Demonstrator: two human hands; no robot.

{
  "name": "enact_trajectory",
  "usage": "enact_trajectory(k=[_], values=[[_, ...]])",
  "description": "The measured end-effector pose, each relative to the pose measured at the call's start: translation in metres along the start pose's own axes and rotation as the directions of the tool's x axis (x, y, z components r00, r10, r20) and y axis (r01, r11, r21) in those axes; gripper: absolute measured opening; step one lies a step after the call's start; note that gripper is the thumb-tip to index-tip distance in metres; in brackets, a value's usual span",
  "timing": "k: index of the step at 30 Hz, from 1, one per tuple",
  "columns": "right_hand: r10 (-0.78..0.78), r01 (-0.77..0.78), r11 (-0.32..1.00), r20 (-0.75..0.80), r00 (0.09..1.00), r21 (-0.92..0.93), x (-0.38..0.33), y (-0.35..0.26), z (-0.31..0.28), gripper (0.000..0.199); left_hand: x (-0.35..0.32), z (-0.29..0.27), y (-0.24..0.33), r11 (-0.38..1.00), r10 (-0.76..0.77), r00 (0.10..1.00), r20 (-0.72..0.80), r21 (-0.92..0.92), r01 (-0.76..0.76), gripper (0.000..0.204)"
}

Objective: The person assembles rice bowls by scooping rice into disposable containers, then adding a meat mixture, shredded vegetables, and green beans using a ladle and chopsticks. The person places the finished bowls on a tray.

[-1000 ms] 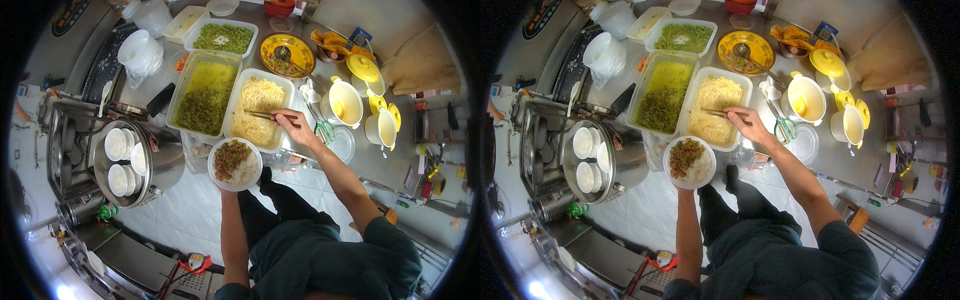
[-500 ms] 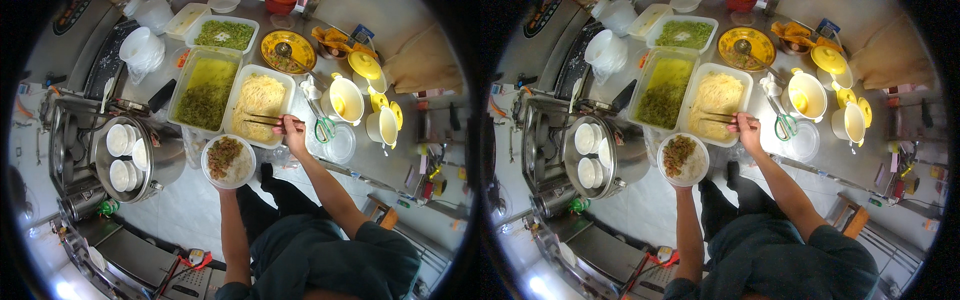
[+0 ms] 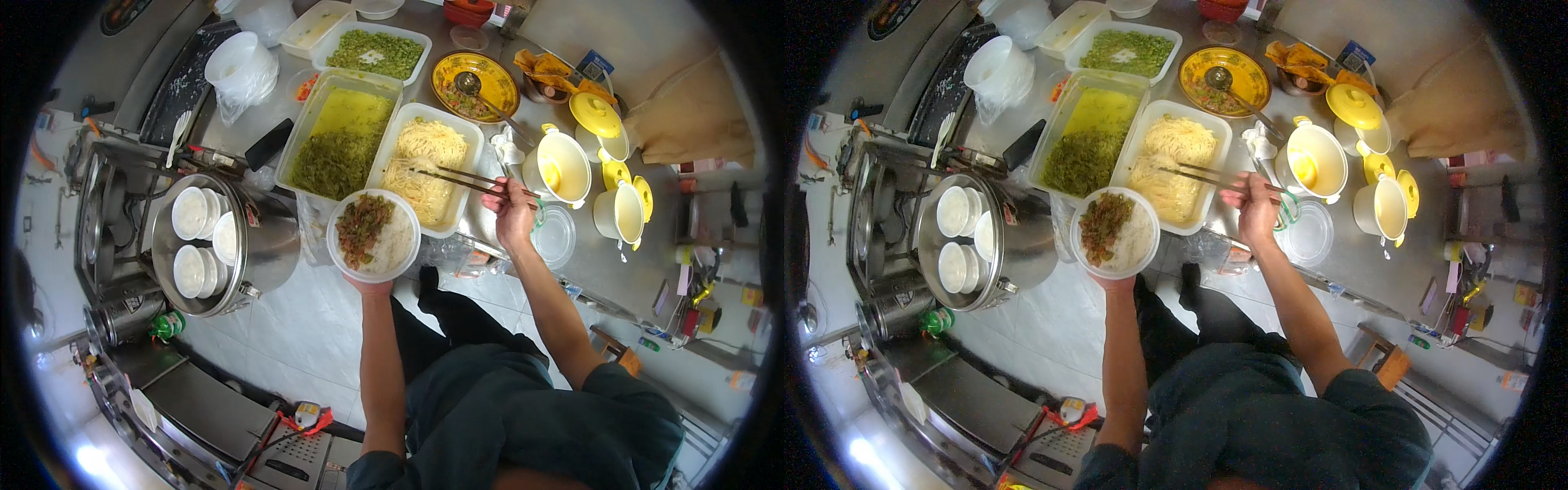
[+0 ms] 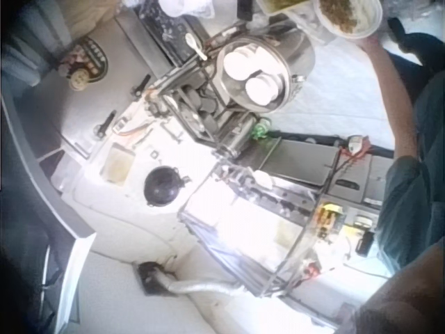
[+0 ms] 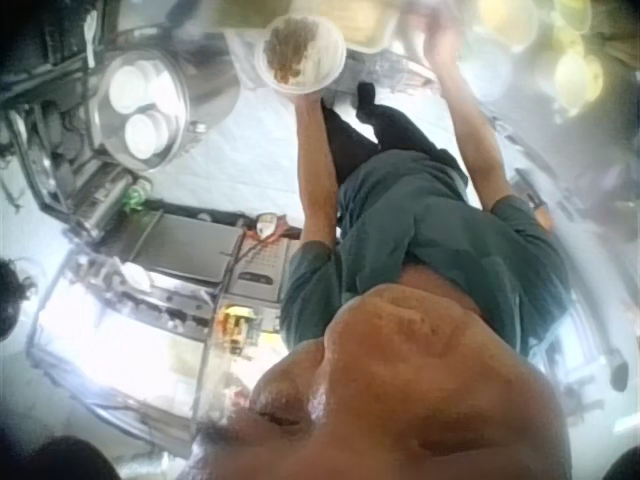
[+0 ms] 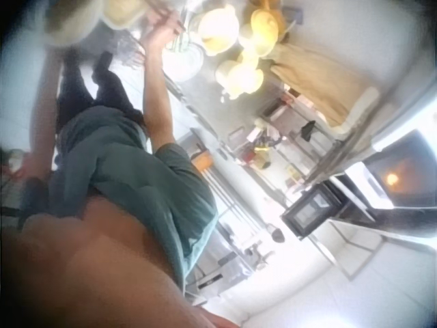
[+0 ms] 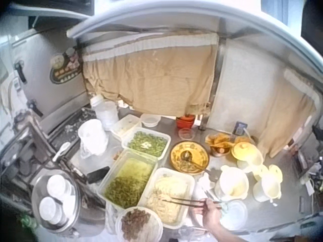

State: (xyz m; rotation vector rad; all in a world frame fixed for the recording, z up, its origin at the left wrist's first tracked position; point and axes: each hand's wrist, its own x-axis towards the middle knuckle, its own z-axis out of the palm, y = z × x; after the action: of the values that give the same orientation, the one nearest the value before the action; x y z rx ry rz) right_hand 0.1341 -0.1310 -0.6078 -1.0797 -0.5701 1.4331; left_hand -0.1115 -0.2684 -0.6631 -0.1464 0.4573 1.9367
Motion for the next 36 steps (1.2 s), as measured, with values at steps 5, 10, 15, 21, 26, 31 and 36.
enact_trajectory(k=[5,10,15,21,26,31,36], values=[[-0.059,0.056,0.998,0.095,0.994,0.033,-0.035,-0.054,0.015,0.03,0.02,0.026,-0.027,0.998,0.065,0.998,0.017,0.012,-0.065,0.074],[0.004,-0.006,1.0,0.124,0.992,0.014,-0.076,-0.05,0.024,0.033,0.039,0.036,-0.039,0.998,0.018,1.0,-0.002,-0.066,-0.018,0.074],[-0.154,0.19,0.973,0.243,0.958,-0.129,-0.089,-0.043,0.014,0.035,0.038,0.036,-0.039,0.998,0.059,0.998,-0.018,-0.024,-0.059,0.074],[-0.113,0.197,0.949,0.317,0.942,-0.246,-0.082,-0.045,0.016,0.036,0.039,0.037,-0.033,0.998,0.037,0.999,0.008,-0.054,-0.036,0.075],[-0.195,0.25,0.949,0.263,0.945,-0.194,-0.071,-0.054,0.016,0.038,0.04,0.031,-0.028,0.996,0.018,1.0,0.024,-0.084,-0.016,0.075],[-0.079,0.118,0.965,0.171,0.982,-0.232,-0.042,-0.053,-0.005,0.037,0.031,0.022,-0.017,0.998,0.056,0.984,0.171,-0.028,-0.052,0.074],[0.096,-0.04,0.95,0.167,0.981,-0.31,-0.006,0.025,0.002,0.033,0.007,0.005,0.013,0.992,0.03,0.999,-0.018,-0.123,-0.032,0.071]])
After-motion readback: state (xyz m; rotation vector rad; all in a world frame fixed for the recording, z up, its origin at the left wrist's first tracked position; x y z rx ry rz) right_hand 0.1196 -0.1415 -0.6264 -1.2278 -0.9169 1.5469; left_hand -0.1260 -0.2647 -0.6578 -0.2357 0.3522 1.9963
